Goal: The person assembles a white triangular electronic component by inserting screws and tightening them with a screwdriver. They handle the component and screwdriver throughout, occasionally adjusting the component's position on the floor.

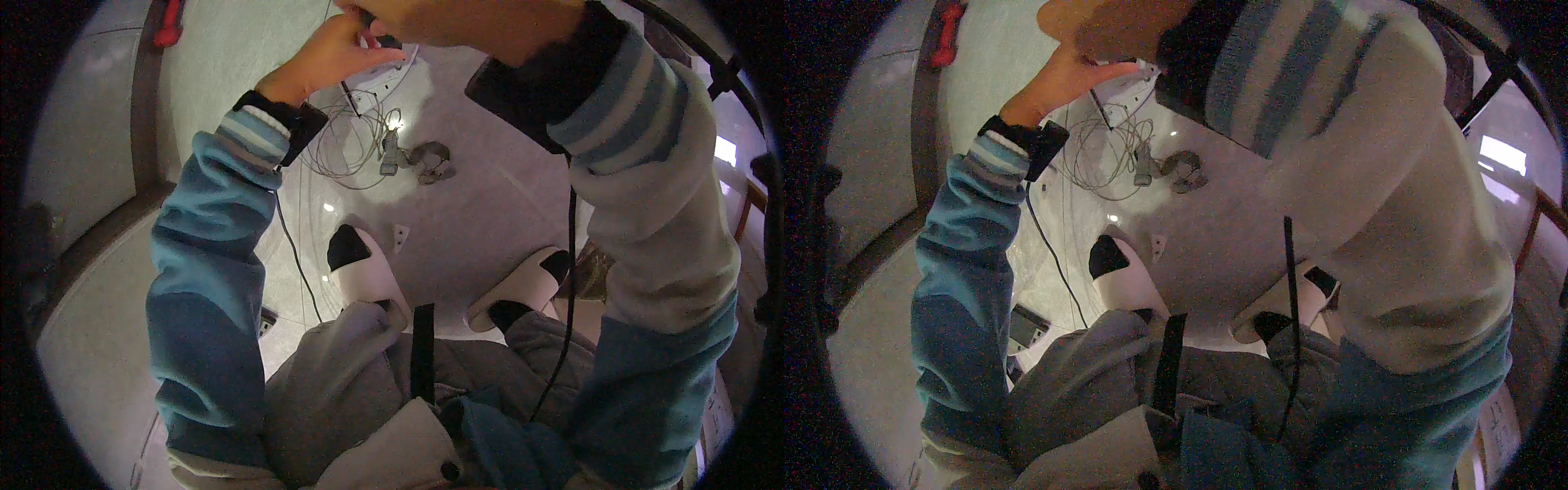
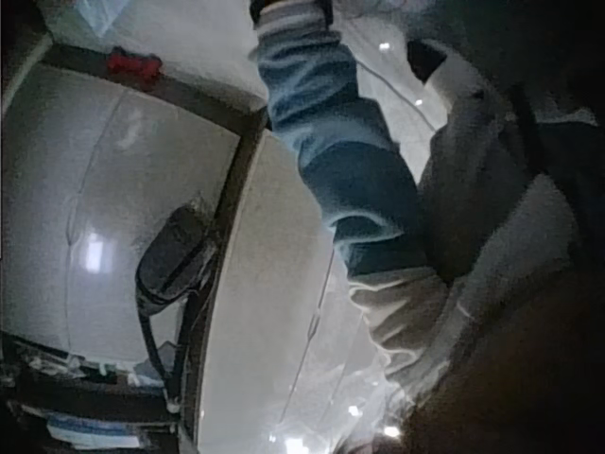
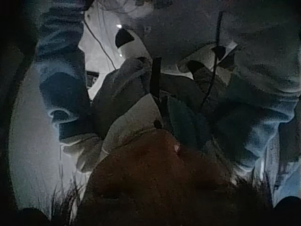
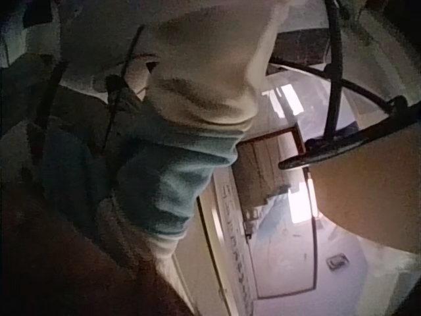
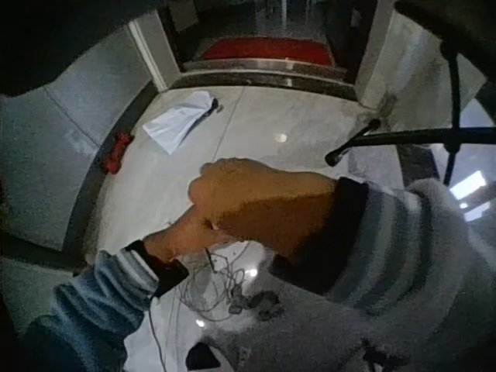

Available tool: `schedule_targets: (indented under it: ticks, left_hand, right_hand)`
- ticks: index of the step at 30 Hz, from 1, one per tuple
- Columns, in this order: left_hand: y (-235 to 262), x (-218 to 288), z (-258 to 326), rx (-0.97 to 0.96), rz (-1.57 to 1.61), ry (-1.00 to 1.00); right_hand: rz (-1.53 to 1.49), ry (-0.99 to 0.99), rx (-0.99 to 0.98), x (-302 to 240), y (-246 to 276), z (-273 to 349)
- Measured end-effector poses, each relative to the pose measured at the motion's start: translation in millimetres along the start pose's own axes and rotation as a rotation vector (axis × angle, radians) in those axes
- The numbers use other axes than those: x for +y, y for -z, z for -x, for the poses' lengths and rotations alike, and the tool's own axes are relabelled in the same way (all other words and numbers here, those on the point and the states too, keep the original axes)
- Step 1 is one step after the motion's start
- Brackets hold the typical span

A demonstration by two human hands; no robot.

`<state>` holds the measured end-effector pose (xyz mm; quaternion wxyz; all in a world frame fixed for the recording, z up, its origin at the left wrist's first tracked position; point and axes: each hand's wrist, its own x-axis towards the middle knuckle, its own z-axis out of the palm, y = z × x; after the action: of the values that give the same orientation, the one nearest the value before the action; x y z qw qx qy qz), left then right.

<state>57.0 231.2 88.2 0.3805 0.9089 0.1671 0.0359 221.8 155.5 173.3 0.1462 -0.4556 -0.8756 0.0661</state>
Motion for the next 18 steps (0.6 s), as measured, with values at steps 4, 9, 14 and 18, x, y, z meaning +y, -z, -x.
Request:
schedule_targets:
  ticks: [4, 9, 14, 18]
  left_hand:
    - [-3, -6, 4, -0.012, 0.137, -0.066]
    - [-25, 4, 7, 0.127, 0.117, -0.112]
    - [-51, 0, 7, 0.399, -0.232, -0.176]
    - [-50, -9, -6, 0.33, -0.31, -0.084]
  right_hand:
    - [-0.105, -0.028, 0.105, -6, -8, -3]
    - [-0.027, -0.228, -0.042, -18, 14, 5]
    - [0.074, -0.56, -0.112, -38, 19, 2]
    - [0.044, -0.404, -0.227, -35, 19, -4]
